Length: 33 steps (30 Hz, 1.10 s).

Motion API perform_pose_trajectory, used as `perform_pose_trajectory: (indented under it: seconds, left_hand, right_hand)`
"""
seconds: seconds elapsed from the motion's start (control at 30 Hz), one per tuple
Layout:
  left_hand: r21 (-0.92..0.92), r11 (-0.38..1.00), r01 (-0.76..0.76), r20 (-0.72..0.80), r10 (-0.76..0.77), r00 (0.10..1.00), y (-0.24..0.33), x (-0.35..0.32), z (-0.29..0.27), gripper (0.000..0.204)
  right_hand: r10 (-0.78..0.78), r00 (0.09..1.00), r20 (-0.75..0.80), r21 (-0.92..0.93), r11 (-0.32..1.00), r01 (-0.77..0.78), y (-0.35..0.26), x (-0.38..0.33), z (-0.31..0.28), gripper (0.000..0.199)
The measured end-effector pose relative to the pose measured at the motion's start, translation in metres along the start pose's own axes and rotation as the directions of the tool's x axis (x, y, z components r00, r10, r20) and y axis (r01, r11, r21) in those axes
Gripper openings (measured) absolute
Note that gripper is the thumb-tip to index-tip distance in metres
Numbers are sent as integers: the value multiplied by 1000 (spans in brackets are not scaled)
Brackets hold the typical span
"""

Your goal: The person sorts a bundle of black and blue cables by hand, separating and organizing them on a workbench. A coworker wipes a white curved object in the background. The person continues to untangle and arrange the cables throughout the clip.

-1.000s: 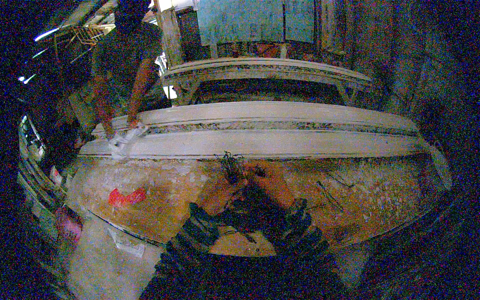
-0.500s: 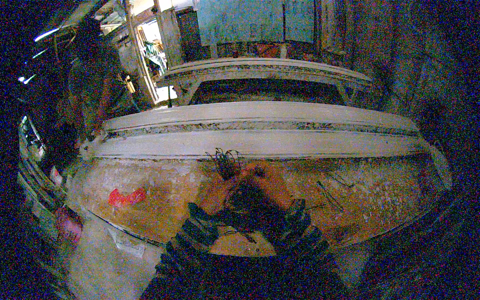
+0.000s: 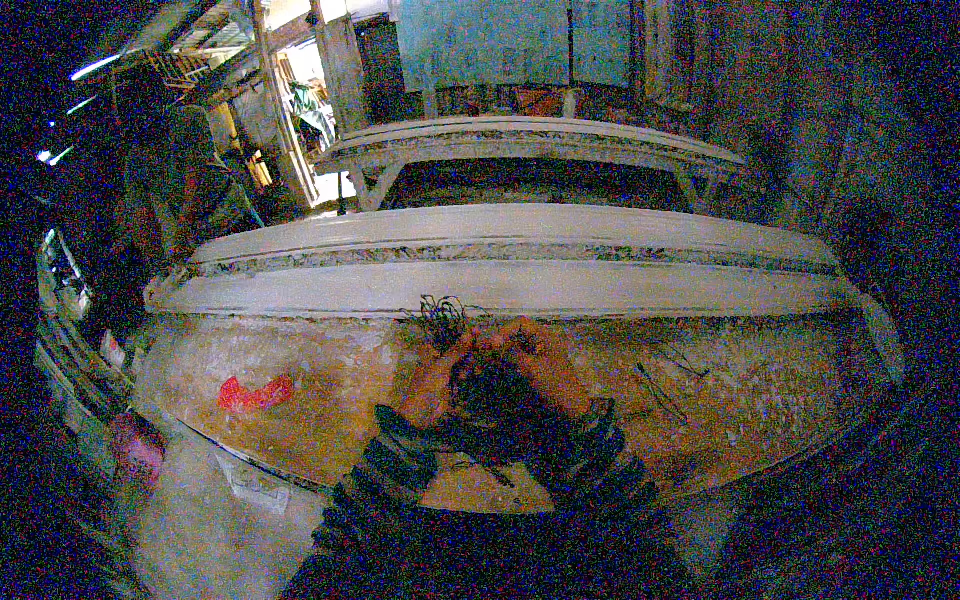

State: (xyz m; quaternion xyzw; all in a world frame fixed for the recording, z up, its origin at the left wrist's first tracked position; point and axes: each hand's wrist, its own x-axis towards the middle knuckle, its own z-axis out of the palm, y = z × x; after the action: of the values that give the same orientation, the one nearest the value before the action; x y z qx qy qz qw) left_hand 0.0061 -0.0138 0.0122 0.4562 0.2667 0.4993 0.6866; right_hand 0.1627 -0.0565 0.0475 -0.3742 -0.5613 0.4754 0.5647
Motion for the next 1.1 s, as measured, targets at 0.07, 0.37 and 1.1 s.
perform_pose_trajectory:
  seconds: [0.07, 0.37, 1.1]
  left_hand:
    - [-10, 1000, 4, -4, -4, 1000, 1, -1, 0, 24]
    - [1, 995, -99, 66, 99, 993, 2, -1, 2, 25]
    - [125, 988, -96, 198, 70, 978, 3, -3, 4, 24]
  right_hand:
    - [7, 1000, -31, 5, 1000, -7, -1, -1, 0, 13]
    - [18, 998, -52, -35, 999, -20, -2, 1, 0, 11]
    - [-66, 997, 45, 26, 998, 64, 15, 6, -2, 17]
